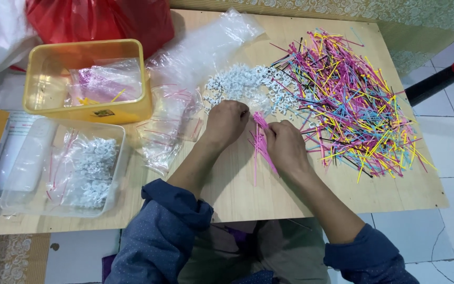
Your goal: Assembling small white plastic components onto thin colorful sticks and placing the finished items into small plastic bags.
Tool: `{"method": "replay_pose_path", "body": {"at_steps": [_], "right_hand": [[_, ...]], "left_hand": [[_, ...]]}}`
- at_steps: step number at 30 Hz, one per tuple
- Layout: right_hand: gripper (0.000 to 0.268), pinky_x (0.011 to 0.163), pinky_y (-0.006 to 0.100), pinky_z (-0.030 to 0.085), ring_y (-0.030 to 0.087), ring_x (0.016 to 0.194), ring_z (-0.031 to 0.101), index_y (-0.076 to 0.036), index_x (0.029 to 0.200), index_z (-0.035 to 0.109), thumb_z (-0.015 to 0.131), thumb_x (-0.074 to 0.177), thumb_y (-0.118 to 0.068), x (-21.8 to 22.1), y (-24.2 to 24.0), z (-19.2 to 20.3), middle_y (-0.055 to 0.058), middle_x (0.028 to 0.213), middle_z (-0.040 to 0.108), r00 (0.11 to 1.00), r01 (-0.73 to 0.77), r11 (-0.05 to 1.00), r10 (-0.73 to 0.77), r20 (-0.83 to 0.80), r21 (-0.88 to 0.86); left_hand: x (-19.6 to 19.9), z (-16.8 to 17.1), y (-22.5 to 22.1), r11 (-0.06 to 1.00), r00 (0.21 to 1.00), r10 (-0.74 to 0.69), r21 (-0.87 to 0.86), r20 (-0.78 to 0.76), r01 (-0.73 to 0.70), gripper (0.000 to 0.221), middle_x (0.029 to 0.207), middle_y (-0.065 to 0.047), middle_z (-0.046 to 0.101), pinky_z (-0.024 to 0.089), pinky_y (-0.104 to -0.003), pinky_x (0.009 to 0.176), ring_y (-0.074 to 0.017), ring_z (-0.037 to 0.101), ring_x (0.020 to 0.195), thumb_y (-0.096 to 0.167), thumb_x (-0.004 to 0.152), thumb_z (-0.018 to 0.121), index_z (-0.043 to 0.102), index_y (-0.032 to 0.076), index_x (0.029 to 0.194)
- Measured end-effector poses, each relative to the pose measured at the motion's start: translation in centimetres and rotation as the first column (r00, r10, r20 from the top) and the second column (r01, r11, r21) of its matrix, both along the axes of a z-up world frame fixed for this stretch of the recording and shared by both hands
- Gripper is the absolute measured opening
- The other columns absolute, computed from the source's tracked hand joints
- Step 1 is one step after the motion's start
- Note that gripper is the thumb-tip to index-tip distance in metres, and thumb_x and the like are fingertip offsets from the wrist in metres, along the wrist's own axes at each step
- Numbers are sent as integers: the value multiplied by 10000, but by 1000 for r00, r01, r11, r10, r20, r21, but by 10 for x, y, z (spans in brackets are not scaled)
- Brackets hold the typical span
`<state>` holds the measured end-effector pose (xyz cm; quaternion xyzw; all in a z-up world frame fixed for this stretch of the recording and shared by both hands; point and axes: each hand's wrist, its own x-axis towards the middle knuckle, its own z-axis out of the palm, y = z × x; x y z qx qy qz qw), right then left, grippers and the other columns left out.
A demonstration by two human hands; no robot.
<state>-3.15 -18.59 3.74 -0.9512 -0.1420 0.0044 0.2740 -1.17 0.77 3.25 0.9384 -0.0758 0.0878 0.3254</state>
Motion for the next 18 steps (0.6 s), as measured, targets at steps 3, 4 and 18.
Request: {"method": "replay_pose_path", "body": {"at_steps": [3,4,18], "right_hand": [[282,720,518,535,494,890,689,32,1089,763,573,1015,-163,5,4,0,237,855,648,1000,-13,999,14,13,-45],[282,720,518,535,494,890,689,32,1089,763,573,1015,-163,4,7,7,237,855,648,1000,-13,999,14,12,-46],[259,780,495,559,406,992,717,-137,995,810,624,950,-311,57,-2,-31,153,860,741,966,121,992,-122,-229,-19]], "left_hand": [[-2,4,-1,999,999,-16,32,29,15,152,765,-135,754,631,-347,680,-258,766,724,45,936,660,796,29,1004],[-1,2,-2,999,999,-16,30,28,16,152,765,-135,754,631,-347,680,-258,766,724,45,936,660,796,29,1004],[0,-2,-10,985,936,-80,174,342,21,119,752,-97,742,533,-233,590,-166,712,639,49,917,725,815,91,983]]}}
